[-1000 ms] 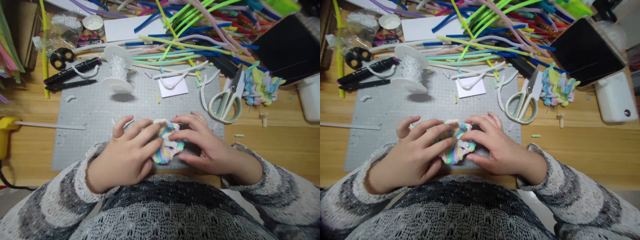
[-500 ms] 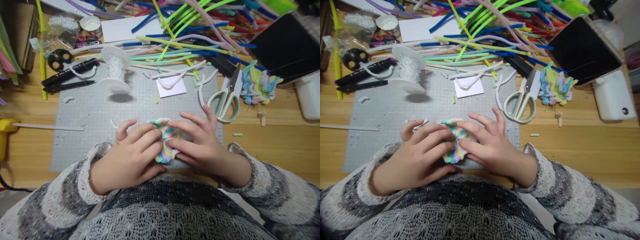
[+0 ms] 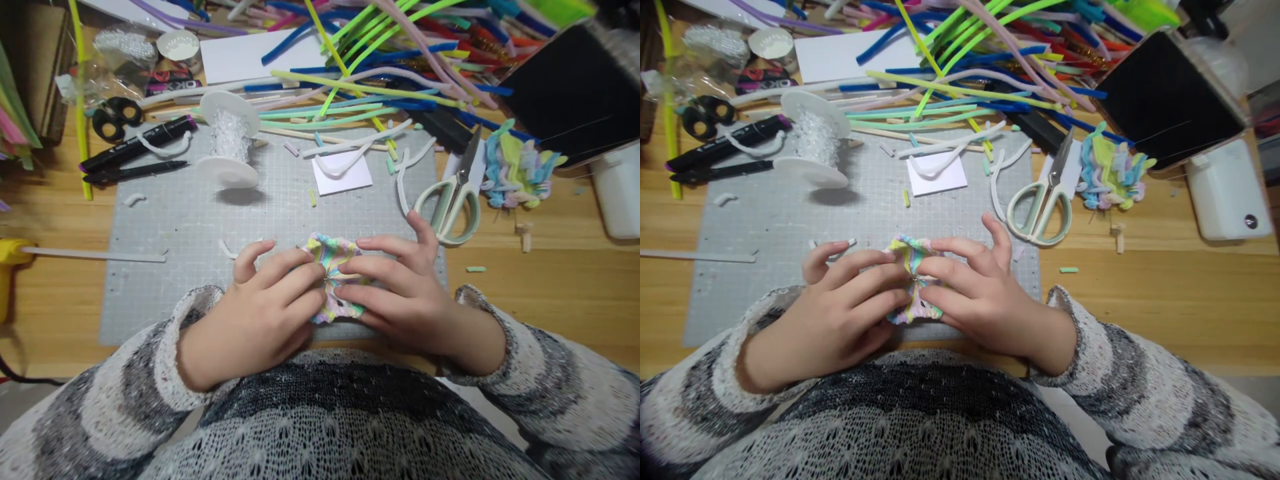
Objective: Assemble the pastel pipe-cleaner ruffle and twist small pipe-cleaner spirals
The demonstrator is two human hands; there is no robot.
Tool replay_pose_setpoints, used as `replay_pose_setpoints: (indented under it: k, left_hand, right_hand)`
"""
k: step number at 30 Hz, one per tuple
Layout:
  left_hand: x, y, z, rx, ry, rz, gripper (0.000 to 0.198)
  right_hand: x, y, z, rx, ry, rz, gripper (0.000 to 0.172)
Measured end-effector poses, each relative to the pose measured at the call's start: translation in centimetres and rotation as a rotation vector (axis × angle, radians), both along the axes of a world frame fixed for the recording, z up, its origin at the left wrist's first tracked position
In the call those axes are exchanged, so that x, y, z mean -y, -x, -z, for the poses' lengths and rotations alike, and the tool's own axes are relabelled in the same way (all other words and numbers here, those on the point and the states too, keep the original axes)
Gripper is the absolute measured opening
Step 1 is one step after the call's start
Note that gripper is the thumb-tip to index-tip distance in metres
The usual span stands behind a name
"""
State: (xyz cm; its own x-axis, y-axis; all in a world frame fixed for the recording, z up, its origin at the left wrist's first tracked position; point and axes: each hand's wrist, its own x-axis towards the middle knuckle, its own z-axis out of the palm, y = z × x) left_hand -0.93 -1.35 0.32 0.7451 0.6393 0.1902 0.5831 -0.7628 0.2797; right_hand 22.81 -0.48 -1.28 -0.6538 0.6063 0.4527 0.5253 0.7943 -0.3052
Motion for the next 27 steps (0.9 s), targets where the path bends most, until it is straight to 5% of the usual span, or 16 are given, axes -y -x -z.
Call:
replay_pose_setpoints:
  k: [7, 13, 18, 27]
  left_hand:
    - [0.2, -0.2, 0.0, 0.063, -0.01, 0.012, 0.01]
    - [-0.2, 0.4, -0.3, 0.058, -0.019, -0.046, 0.015]
    - [-0.3, 0.5, -1.0, 0.106, -0.01, -0.107, 0.022]
    - [0.0, 0.5, -1.0, 0.04, 0.003, 0.021, 0.015]
  right_hand:
    - [0.6, 0.7, 0.4, 0.029, -0.026, 0.03, 0.004]
    - [0.6, 0.1, -0.5, 0.038, 0.099, -0.041, 0.037]
    - [0.3, -0.1, -1.0, -0.033, 0.122, 0.066, 0.011]
    - [0.0, 0.2, -0.7, 0.014, 0.23, 0.097, 0.018]
